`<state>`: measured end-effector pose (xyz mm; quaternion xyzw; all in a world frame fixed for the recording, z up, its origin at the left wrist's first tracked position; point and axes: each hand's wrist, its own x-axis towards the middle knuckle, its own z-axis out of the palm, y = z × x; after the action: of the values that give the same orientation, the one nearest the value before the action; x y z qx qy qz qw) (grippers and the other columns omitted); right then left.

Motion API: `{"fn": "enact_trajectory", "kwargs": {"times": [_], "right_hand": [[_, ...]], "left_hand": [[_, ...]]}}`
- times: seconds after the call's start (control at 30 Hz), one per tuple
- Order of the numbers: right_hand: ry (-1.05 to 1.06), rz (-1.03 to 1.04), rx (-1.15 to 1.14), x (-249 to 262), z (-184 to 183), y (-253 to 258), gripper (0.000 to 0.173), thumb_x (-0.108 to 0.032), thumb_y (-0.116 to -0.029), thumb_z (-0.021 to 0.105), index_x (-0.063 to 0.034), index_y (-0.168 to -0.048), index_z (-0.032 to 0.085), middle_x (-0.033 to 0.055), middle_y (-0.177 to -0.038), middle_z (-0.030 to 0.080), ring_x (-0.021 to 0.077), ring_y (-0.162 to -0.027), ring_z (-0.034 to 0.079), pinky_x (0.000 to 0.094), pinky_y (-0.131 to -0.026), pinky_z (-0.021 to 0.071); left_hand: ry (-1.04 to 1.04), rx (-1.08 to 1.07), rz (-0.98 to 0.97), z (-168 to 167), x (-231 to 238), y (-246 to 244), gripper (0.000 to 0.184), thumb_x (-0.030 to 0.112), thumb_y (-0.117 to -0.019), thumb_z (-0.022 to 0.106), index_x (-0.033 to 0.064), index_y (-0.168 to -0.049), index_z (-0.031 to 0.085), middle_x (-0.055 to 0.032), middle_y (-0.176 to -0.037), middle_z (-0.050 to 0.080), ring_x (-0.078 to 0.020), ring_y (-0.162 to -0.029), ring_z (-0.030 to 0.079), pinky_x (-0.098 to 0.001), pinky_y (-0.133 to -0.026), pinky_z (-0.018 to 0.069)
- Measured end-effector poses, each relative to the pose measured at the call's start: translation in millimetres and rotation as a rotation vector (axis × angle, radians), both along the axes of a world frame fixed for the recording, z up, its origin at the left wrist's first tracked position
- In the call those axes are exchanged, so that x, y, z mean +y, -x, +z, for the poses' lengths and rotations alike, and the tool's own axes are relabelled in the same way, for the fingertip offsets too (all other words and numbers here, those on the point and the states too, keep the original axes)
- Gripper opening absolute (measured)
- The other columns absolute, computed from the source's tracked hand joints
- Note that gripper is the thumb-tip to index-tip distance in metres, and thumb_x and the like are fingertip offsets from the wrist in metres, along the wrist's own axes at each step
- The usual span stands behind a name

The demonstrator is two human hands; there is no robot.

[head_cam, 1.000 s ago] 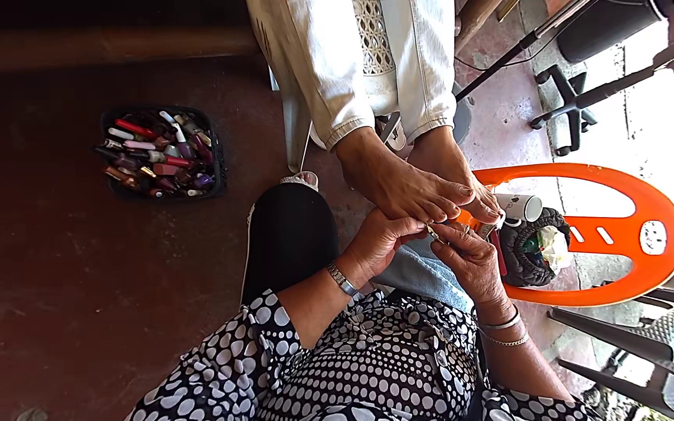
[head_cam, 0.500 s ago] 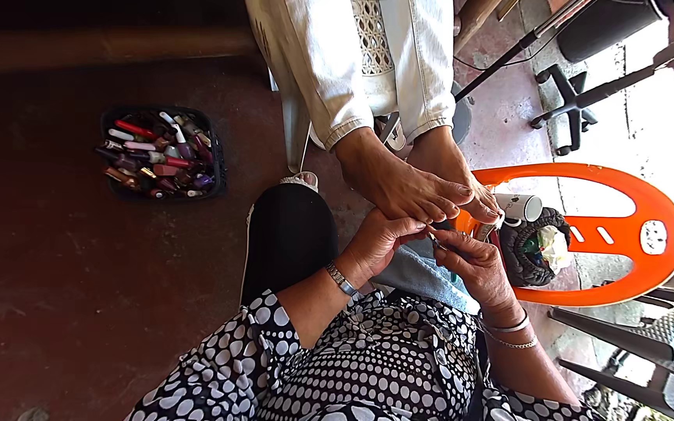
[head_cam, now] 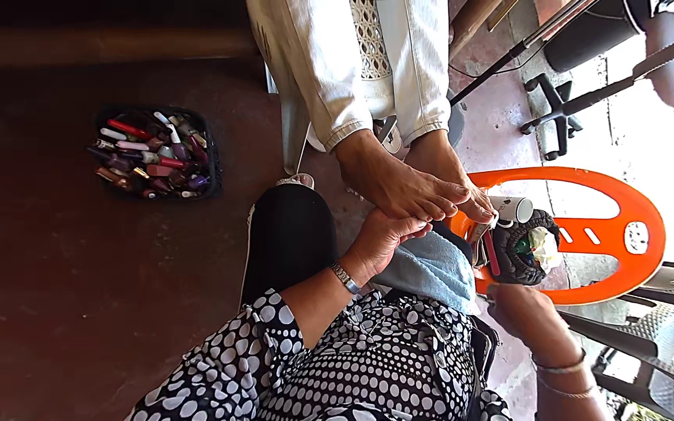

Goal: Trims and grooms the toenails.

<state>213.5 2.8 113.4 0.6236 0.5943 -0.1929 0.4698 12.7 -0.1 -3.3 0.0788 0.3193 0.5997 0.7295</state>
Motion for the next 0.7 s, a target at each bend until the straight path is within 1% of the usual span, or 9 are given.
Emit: {"fn": "enact_trajectory", "kwargs": {"times": [0.03,0.07,0.1,0.13,0.17,0.23,0.33,0.5,0.7], "right_hand": [[-0.12,-0.031,0.173,-1.0,9.1,3.0,0.028,-0.013,-0.1026,0.055,0.0017,-0.125,0.066,0.0291,-0.111,0.069,0.0484,-0.107,0.066,0.0672,-0.091,0.0474],[-0.267,-0.059,0.395,-5.0,10.8,5.5,0.029,-0.015,-0.1034,0.056,-0.0005,-0.126,0.067,0.023,-0.1,0.071,0.0398,-0.092,0.069,0.0599,-0.083,0.0516],[-0.415,-0.095,0.641,-10.4,4.4,9.0,0.028,-0.016,-0.1025,0.057,-0.001,-0.123,0.07,0.0123,-0.086,0.071,0.0233,-0.074,0.066,0.0438,-0.07,0.054],[-0.502,-0.19,0.893,-14.7,-7.3,15.3,0.027,-0.015,-0.1018,0.057,-0.0005,-0.12,0.07,0.0001,-0.078,0.068,0.0056,-0.063,0.061,0.0252,-0.061,0.0533],[-0.523,-0.353,1.141,-17.9,-19.1,25.3,0.025,-0.01,-0.1017,0.055,0.0031,-0.119,0.067,-0.0049,-0.075,0.066,-0.0012,-0.06,0.059,0.0174,-0.057,0.0523],[-0.516,-0.646,1.435,-22.0,-35.9,46.8,0.027,-0.003,-0.1021,0.05,0.0067,-0.123,0.064,-0.0037,-0.074,0.068,-0.0003,-0.058,0.06,0.016,-0.054,0.0516],[-0.559,-0.873,1.553,-22.8,-47.1,67.0,0.029,0.002,-0.1028,0.046,0.0071,-0.126,0.063,0.0016,-0.074,0.07,0.0042,-0.056,0.062,0.0176,-0.053,0.0531],[-0.592,-0.965,1.568,-21.7,-51.4,76.9,0.029,0.004,-0.1027,0.047,0.0078,-0.125,0.064,0.006,-0.073,0.071,0.0076,-0.056,0.065,0.0196,-0.053,0.0551],[-0.602,-1.004,1.566,-21.6,-50.9,79.8,0.029,0.005,-0.1028,0.047,0.0082,-0.126,0.065,0.0077,-0.073,0.071,0.0073,-0.054,0.064,0.0186,-0.05,0.0532]], "left_hand": [[0.001,0.006,-0.003,-0.1,-0.2,-0.6,0.019,-0.014,-0.0918,0.058,0.0024,-0.099,0.064,-0.0073,-0.087,0.073,-0.0136,-0.076,0.072,-0.0281,-0.077,0.061],[0.003,0.01,-0.007,-0.2,-0.2,-1.4,0.019,-0.014,-0.0921,0.058,0.0023,-0.101,0.063,-0.0072,-0.088,0.073,-0.0137,-0.077,0.072,-0.0283,-0.078,0.0611],[0.008,0.019,-0.01,-0.1,0.1,-2.2,0.019,-0.013,-0.0925,0.059,0.0026,-0.102,0.062,-0.0068,-0.088,0.073,-0.0134,-0.078,0.072,-0.0283,-0.078,0.0611],[0.01,0.029,-0.01,-0.3,0.4,-3.0,0.019,-0.013,-0.0926,0.059,0.003,-0.102,0.062,-0.0064,-0.089,0.073,-0.013,-0.078,0.072,-0.0278,-0.077,0.0611],[0.01,0.036,-0.006,-0.6,0.6,-3.8,0.019,-0.013,-0.0926,0.059,0.0031,-0.102,0.062,-0.0065,-0.088,0.074,-0.0128,-0.077,0.072,-0.0272,-0.077,0.0609],[0.013,0.041,0.002,-1.3,1.0,-5.0,0.018,-0.012,-0.0927,0.06,0.003,-0.101,0.063,-0.0068,-0.086,0.074,-0.0125,-0.075,0.072,-0.0268,-0.075,0.0609],[0.021,0.05,0.005,-0.7,0.7,-6.0,0.016,-0.011,-0.0926,0.062,0.0041,-0.098,0.064,-0.0049,-0.083,0.072,-0.011,-0.072,0.071,-0.0259,-0.073,0.061],[0.019,0.05,0.022,-2.8,1.7,-8.4,0.017,-0.011,-0.0919,0.063,0.0043,-0.099,0.064,-0.0038,-0.085,0.072,-0.0104,-0.073,0.07,-0.0264,-0.075,0.0606],[0.023,0.061,0.023,-2.4,2.0,-8.7,0.018,-0.011,-0.0916,0.063,0.0042,-0.101,0.063,-0.0043,-0.085,0.072,-0.0108,-0.074,0.07,-0.0269,-0.076,0.0603]]}}
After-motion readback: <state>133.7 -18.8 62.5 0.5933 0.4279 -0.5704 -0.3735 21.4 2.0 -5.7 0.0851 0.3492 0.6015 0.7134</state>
